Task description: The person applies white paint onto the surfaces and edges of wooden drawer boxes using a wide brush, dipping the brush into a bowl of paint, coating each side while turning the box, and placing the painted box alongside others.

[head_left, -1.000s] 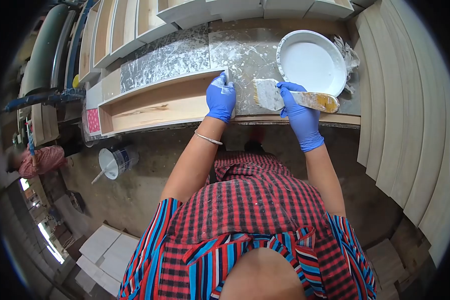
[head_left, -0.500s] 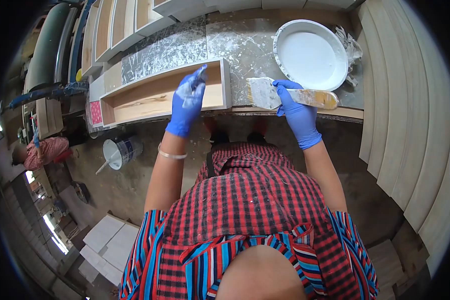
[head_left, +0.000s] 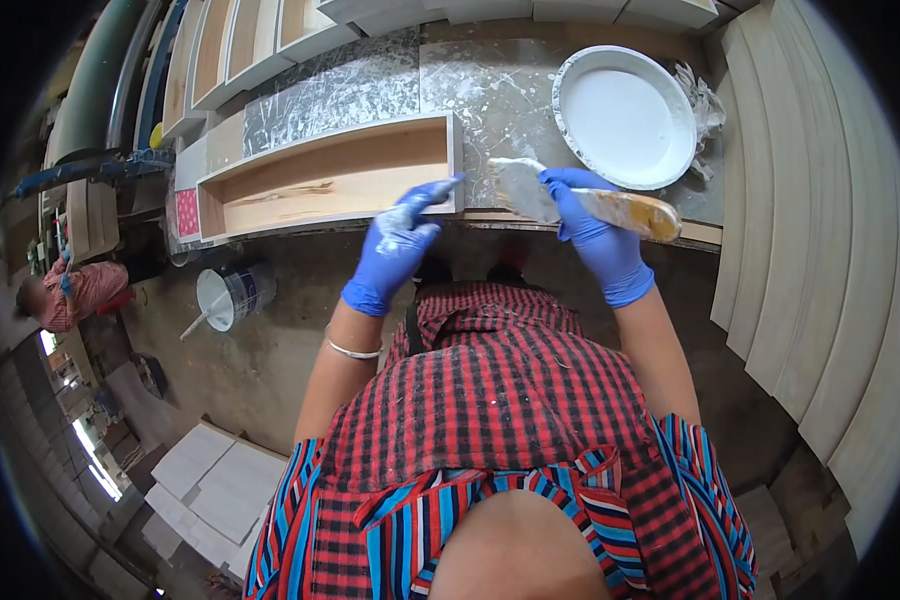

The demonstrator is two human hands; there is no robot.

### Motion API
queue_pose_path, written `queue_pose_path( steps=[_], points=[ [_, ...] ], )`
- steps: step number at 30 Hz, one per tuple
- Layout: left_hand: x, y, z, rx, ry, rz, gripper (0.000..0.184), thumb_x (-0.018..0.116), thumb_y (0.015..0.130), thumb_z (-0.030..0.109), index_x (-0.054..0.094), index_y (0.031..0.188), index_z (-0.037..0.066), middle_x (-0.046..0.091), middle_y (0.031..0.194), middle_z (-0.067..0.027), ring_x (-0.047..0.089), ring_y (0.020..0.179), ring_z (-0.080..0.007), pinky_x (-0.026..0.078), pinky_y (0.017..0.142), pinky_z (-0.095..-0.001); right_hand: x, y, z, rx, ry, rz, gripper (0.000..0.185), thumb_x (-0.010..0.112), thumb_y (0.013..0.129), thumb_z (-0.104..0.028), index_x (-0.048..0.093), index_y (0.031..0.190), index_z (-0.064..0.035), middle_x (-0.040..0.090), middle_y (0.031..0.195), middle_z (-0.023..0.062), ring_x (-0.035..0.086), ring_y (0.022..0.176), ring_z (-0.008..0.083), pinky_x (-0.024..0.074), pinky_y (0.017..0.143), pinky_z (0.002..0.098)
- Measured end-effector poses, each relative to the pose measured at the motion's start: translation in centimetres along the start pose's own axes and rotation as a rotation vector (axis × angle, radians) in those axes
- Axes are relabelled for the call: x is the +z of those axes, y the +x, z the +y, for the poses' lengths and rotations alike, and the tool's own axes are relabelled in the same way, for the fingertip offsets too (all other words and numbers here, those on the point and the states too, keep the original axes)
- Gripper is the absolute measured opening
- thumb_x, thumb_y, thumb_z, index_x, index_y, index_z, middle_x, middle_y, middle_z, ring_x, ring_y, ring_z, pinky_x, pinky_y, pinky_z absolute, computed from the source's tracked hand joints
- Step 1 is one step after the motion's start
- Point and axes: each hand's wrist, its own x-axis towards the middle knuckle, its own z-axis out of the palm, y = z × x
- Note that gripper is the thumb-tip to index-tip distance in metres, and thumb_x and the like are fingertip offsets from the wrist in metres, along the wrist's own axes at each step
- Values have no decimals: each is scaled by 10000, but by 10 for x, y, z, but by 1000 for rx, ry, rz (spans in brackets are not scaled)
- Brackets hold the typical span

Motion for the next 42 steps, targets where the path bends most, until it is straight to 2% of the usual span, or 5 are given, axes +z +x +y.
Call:
queue_pose_path(
  steps=[4,17,28,30,42],
  points=[
    [-42,-14,-25,110,197,303,503,466,729,-62,539,1208,75,588,1126,-97,548,1054,-173,439,871,-285,1,-2,10,70,62,-6,172,573,867,-139,620,992,-31,619,879,14,521,603,47,437,525,178],
    [-15,-17,-54,407,896,143,519,583,721,150,498,1231,97,544,1150,-142,426,1171,-341,281,994,-431,56,-28,12,-567,-644,-85,153,647,756,-101,637,905,-72,639,782,85,617,642,227,491,566,304],
    [13,-13,-67,359,1033,50,520,576,752,184,475,1255,104,485,1234,-123,335,1241,-346,207,1022,-488,53,-47,-5,-287,-454,94,143,610,800,-69,643,932,-24,656,884,103,646,757,196,511,678,267],
    [13,-17,-70,420,1004,92,545,578,751,202,456,1273,106,458,1269,-126,314,1255,-356,188,1030,-485,48,-48,-3,-179,-427,138,152,596,823,-70,645,962,-32,653,878,42,574,632,70,472,570,204],
    [5,-17,-67,383,963,221,622,612,740,282,417,1318,158,389,1356,-100,254,1306,-350,146,1050,-498,32,-40,9,-68,-236,190,164,581,841,-106,632,976,-27,647,935,77,617,805,143,486,720,247]
  ],
)
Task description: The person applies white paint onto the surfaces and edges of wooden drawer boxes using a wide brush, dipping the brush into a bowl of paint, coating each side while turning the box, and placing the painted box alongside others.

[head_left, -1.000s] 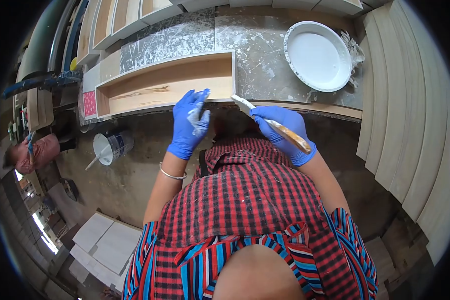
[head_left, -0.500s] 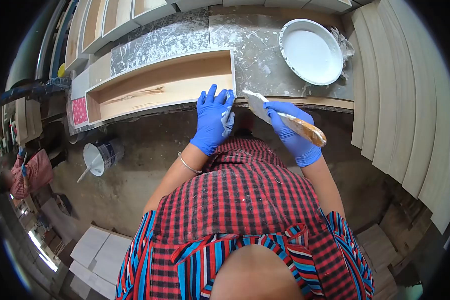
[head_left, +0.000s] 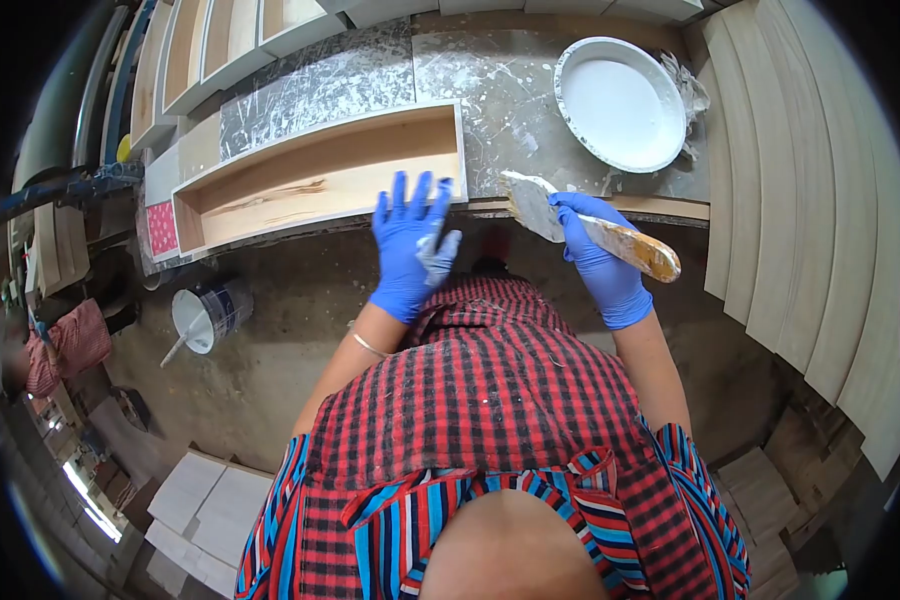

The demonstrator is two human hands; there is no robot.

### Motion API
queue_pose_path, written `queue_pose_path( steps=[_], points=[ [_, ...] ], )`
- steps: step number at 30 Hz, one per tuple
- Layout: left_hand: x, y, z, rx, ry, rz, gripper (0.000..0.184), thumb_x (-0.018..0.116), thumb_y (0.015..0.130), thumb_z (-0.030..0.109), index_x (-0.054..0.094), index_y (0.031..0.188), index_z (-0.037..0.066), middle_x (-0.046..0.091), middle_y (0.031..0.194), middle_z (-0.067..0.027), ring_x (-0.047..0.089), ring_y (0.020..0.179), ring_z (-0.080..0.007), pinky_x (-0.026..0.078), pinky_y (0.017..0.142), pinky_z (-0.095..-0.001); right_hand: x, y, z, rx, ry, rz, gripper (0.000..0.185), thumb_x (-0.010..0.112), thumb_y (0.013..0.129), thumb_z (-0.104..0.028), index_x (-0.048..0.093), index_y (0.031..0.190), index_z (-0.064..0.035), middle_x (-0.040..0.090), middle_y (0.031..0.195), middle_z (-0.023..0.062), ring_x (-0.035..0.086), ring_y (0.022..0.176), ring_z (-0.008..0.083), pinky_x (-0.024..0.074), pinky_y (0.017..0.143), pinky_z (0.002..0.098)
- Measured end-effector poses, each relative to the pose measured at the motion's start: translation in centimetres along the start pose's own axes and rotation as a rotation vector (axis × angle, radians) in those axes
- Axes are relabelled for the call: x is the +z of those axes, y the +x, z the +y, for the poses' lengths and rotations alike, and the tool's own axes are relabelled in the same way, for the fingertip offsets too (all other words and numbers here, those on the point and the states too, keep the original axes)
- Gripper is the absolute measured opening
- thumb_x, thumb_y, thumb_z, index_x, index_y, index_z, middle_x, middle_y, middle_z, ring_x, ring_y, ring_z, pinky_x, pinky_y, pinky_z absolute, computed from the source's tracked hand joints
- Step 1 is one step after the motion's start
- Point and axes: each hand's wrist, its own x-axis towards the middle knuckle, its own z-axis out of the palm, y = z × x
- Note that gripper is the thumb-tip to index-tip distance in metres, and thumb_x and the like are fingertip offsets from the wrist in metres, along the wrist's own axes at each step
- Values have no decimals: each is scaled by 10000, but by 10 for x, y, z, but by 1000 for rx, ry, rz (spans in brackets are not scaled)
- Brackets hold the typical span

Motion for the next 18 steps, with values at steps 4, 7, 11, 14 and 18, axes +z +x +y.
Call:
queue_pose_path(
  steps=[4,7,11,14,18],
  points=[
    [-23,-12,-50,-113,81,-5,702,632,726,266,348,1356,142,389,1366,-62,283,1300,-304,160,1059,-464,-3,5,11,129,118,-12,174,578,858,-131,622,998,-37,627,886,14,503,579,39,421,504,181],
    [-46,-31,-100,-223,194,-72,758,646,704,206,305,1377,127,461,1297,-94,360,1246,-320,193,1049,-447,-7,10,8,196,158,-53,164,578,865,-138,624,994,-48,619,869,4,489,550,38,408,495,180],
    [-70,-33,-143,-286,365,-156,778,634,681,165,297,1381,113,536,1071,-94,517,1003,-279,331,952,-417,0,17,5,200,112,-37,155,585,863,-145,624,979,-50,613,844,2,484,522,43,400,477,182],
    [-65,-32,-178,-128,336,-119,768,624,651,154,325,1356,91,555,690,-69,555,663,-246,436,699,-379,6,23,-11,139,56,-35,160,585,864,-150,623,978,-44,614,841,13,485,520,44,400,471,183],
    [-66,-22,-173,-171,249,-36,744,656,638,198,373,1312,59,556,653,-88,555,615,-257,429,599,-375,23,32,-32,104,-23,63,176,583,867,-158,613,991,-38,608,831,14,487,532,43,398,462,179]
  ],
)
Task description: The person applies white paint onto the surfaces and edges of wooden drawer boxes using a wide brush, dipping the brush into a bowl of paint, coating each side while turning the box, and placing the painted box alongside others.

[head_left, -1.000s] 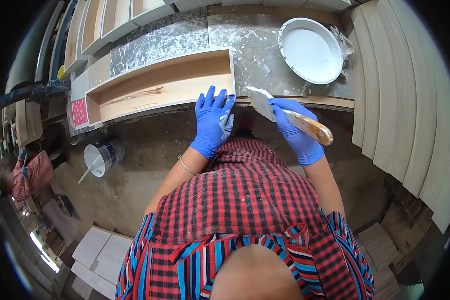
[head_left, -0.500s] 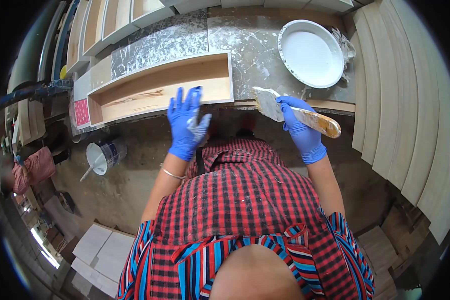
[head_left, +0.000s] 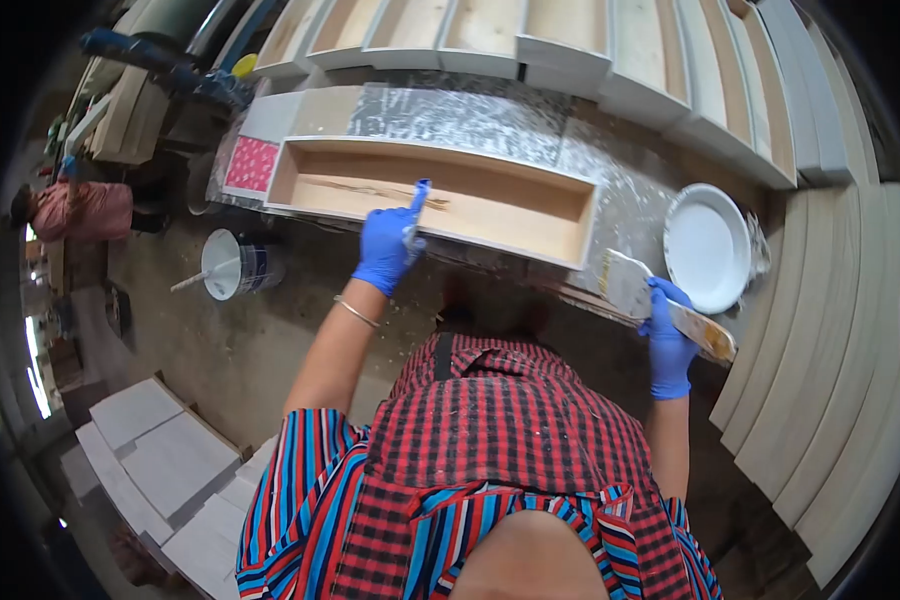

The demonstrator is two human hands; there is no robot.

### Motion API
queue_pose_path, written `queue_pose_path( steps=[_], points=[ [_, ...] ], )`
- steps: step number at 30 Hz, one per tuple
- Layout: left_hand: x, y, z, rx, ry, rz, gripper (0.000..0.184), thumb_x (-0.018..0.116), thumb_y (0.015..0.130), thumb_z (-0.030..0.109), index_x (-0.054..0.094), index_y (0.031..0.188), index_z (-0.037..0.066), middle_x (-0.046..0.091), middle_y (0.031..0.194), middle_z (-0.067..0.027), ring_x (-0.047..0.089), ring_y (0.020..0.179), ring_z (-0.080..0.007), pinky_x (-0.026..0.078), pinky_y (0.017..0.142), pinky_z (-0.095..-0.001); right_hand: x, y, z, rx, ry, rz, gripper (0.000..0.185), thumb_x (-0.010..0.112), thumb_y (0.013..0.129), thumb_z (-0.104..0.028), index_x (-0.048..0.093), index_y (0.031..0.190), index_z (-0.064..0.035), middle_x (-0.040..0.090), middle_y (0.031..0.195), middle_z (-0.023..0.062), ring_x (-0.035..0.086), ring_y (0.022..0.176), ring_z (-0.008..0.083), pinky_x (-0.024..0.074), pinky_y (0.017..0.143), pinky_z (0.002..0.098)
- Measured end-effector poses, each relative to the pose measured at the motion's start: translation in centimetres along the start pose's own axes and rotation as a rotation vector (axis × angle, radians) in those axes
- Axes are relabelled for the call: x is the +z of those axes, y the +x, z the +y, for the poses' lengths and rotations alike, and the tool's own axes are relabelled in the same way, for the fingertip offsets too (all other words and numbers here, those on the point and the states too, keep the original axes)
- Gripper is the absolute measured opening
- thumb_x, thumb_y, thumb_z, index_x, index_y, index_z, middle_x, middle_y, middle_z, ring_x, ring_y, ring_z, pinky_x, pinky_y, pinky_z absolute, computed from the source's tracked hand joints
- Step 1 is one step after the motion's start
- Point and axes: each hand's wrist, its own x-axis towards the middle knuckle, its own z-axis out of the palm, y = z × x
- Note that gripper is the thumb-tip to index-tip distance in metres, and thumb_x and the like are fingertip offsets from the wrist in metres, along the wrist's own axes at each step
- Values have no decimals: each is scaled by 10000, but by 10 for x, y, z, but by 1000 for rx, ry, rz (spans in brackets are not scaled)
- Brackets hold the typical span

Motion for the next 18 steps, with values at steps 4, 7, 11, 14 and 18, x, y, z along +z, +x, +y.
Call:
queue_pose_path(
  steps=[4,7,11,14,18],
  points=[
    [-10,2,37,-96,-87,29,820,718,621,257,361,1325,34,567,719,-101,559,664,-277,418,621,-394,16,-4,-32,-19,-39,81,173,564,877,-148,610,991,-25,605,843,21,493,566,43,392,459,179],
    [-42,-8,21,-73,-445,64,869,748,617,396,388,1308,10,601,935,-178,582,808,-308,428,748,-393,33,0,-46,-66,-55,163,172,558,880,-139,614,988,-18,604,846,42,494,556,55,390,456,178],
    [-59,-56,-93,-413,-588,563,833,766,670,318,371,1296,-64,492,1220,-231,505,1085,-302,397,906,-380,46,9,-55,-92,-32,260,189,567,875,-153,617,991,-13,607,836,42,484,532,57,384,443,182],
    [-16,-115,-215,-846,-611,276,797,721,743,310,316,1326,-53,548,1058,-146,546,900,-246,448,803,-319,51,16,-69,-67,-76,264,194,569,872,-152,618,994,-10,612,840,44,473,512,57,374,432,185],
    [-25,-106,-242,-1161,-1500,-182,375,597,850,332,519,1150,121,466,655,56,413,538,-24,352,480,-186,57,26,-80,-49,-86,302,191,569,869,-148,622,991,-11,613,834,45,463,493,58,365,425,185]
  ],
)
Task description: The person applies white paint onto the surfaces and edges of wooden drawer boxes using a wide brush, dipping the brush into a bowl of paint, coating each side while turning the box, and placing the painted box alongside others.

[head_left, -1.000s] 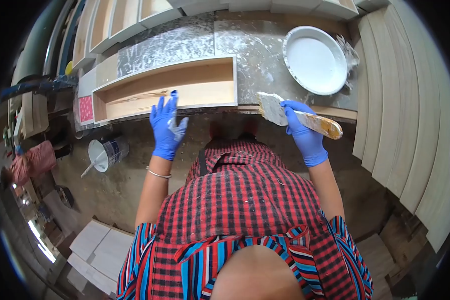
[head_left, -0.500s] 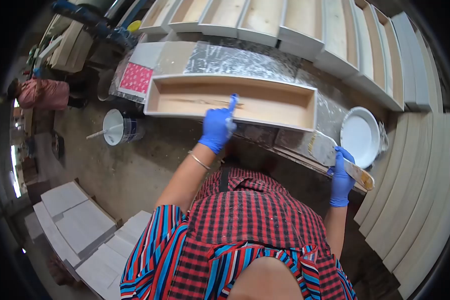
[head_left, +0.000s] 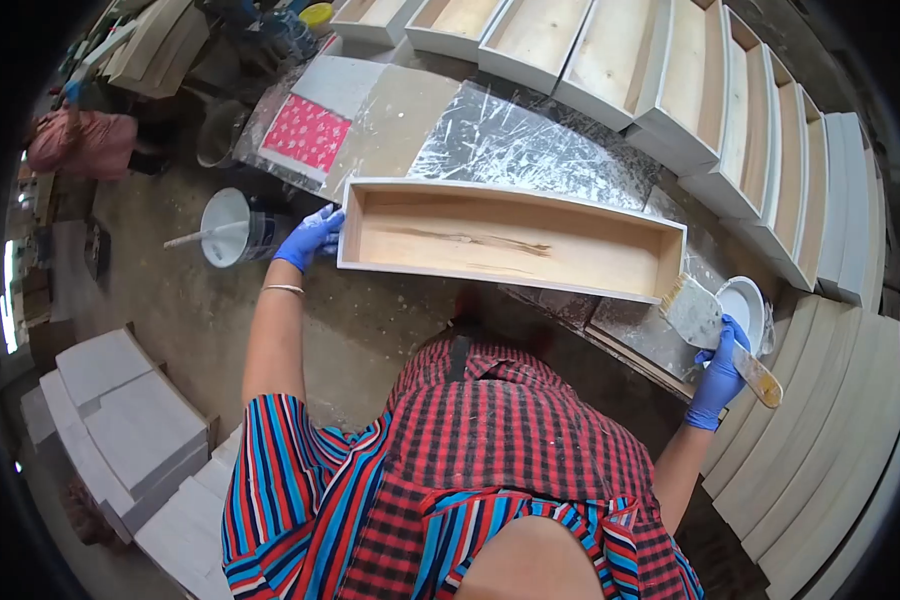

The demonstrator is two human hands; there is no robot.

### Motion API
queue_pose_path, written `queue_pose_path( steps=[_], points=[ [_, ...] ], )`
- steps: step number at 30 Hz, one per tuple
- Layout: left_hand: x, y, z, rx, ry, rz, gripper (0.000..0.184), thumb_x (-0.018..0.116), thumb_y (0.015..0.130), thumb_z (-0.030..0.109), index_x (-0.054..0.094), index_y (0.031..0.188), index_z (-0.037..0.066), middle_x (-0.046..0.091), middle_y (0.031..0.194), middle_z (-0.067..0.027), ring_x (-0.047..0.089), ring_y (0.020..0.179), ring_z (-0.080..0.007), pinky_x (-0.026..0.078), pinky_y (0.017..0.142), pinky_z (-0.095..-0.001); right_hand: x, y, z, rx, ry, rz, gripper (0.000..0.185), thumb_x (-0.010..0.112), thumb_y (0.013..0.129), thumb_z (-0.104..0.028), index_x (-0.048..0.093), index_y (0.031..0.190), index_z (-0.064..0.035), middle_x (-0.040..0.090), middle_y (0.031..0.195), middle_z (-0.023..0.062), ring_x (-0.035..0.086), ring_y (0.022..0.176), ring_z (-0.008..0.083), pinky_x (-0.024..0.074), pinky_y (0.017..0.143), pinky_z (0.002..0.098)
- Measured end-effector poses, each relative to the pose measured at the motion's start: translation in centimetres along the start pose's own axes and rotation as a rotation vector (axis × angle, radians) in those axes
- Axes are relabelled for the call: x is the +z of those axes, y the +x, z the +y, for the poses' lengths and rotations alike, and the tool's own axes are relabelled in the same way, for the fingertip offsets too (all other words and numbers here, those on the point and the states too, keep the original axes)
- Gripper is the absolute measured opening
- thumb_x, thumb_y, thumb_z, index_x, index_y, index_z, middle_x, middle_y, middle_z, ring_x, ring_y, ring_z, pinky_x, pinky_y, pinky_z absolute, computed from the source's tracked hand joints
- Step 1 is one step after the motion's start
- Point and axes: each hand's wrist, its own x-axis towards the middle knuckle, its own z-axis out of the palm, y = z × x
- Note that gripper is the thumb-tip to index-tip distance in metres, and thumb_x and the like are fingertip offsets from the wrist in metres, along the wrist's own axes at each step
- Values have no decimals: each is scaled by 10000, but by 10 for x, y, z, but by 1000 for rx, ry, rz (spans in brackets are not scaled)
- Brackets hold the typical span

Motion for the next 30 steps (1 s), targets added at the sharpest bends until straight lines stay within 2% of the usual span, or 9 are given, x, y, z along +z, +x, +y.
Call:
queue_pose_path(
  steps=[3,4,8,12,15,21,26,28,30],
  points=[
    [-23,40,-13,-21,31,-207,227,584,852,310,488,701,170,445,580,59,413,504,-54,369,467,-207,7,3,-3,-58,-7,37,187,567,865,-142,623,988,-13,613,829,46,469,485,58,372,418,187],
    [-25,42,-8,-7,113,-229,188,594,837,246,507,697,156,450,585,55,409,490,-62,371,464,-208,8,5,-5,-82,3,93,187,567,865,-142,623,988,-13,613,829,46,469,485,58,372,418,187],
    [-18,17,4,-30,162,-426,176,623,808,188,577,943,86,523,697,38,481,561,-60,458,520,-225,12,11,-16,-96,19,70,168,573,858,-127,622,971,-13,615,828,42,461,465,55,365,408,187],
    [-11,17,-14,-39,-132,-437,222,631,810,216,576,978,82,560,767,36,546,630,-77,481,562,-255,16,22,-32,-100,112,97,190,583,847,-124,609,986,4,611,780,56,473,437,70,392,393,194],
    [-12,10,-14,-67,80,-501,222,642,787,170,588,979,73,593,798,25,577,672,-84,480,593,-235,13,31,-32,-56,131,107,142,584,843,-117,639,940,-28,611,773,19,454,464,40,341,395,184],
    [-16,-64,-53,200,159,-279,239,647,679,105,577,897,34,536,741,16,488,626,-105,426,563,-269,-1,37,-36,-79,150,144,133,583,847,-131,634,926,-37,601,752,24,443,453,47,335,378,193],
    [-96,-128,-108,128,-260,-165,477,646,644,75,502,1097,30,546,929,-30,559,875,-171,473,767,-307,-10,37,-38,-106,231,151,157,587,846,-135,609,955,-23,597,774,27,453,480,51,345,395,188],
    [-102,-142,-108,196,-372,-168,625,668,658,100,412,1223,23,513,1117,-74,518,1052,-240,417,945,-381,-7,33,-38,-93,276,185,147,589,841,-118,621,942,-16,599,763,26,451,467,47,346,394,180],
    [-85,-139,-99,238,-428,-136,639,670,669,113,396,1237,9,504,1145,-87,502,1082,-249,399,963,-396,-5,33,-35,-88,316,216,138,590,837,-101,634,929,-9,602,752,24,449,454,42,348,392,172]
  ],
)
